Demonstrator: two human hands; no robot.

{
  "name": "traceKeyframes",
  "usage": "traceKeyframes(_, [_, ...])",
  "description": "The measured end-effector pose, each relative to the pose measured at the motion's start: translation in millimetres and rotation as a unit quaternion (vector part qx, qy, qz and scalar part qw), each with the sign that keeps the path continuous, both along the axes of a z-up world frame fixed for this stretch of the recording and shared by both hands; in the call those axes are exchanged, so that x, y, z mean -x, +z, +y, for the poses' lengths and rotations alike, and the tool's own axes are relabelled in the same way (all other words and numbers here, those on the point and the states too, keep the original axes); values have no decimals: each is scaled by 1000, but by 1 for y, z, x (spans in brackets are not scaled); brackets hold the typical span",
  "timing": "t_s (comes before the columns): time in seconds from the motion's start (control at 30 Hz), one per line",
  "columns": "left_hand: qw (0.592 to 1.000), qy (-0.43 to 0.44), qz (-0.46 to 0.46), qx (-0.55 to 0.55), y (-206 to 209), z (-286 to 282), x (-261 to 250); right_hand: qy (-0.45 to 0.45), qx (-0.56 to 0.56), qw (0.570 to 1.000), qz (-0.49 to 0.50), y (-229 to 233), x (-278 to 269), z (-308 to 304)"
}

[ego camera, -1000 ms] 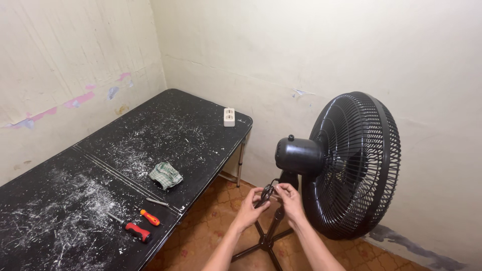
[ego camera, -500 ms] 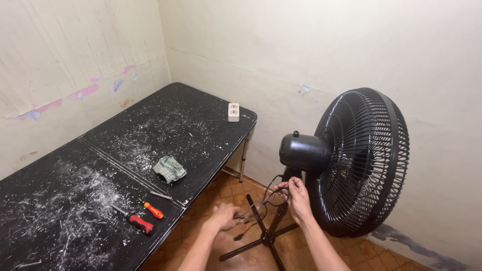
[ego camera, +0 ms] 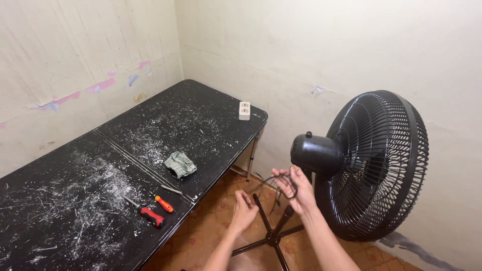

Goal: The person assembles a standing fan by attaching the fan blades to the motor hub, then securing the front and rear protective grilles. The person also wipes the rear grille with a cloth and coils the power cord around the stand.

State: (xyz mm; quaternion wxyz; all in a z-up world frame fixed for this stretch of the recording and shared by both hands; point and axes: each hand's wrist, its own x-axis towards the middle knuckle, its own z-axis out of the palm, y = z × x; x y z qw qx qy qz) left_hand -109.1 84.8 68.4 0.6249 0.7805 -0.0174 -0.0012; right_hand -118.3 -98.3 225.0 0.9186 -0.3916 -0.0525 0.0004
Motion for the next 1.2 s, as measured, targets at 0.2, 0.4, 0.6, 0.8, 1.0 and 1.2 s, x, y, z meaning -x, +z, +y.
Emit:
traceKeyframes(0.2, [978, 23, -208, -11, -56, -32, -8, 4, -97, 994, -50, 25, -1, 0])
traceKeyframes(0.4, [954, -137, 96, 248, -9, -44, -59, 64, -108, 987, -104, 5, 1, -28])
traceKeyframes(0.6, [979, -102, -126, 120, 63, -1, -80, 133, 8, 991, -8, -19, 25, -30])
traceKeyframes(0.8, [950, -206, -111, 208, 154, 29, -32, 192, 54, 945, 258, -30, 23, 24])
traceKeyframes(1.0, [873, -429, -68, 221, 114, 48, 23, 291, -80, 934, 191, -55, -33, 26])
traceKeyframes(1.2, [922, -236, -93, 292, 93, 72, 14, 160, 185, 968, 62, -41, -61, 29])
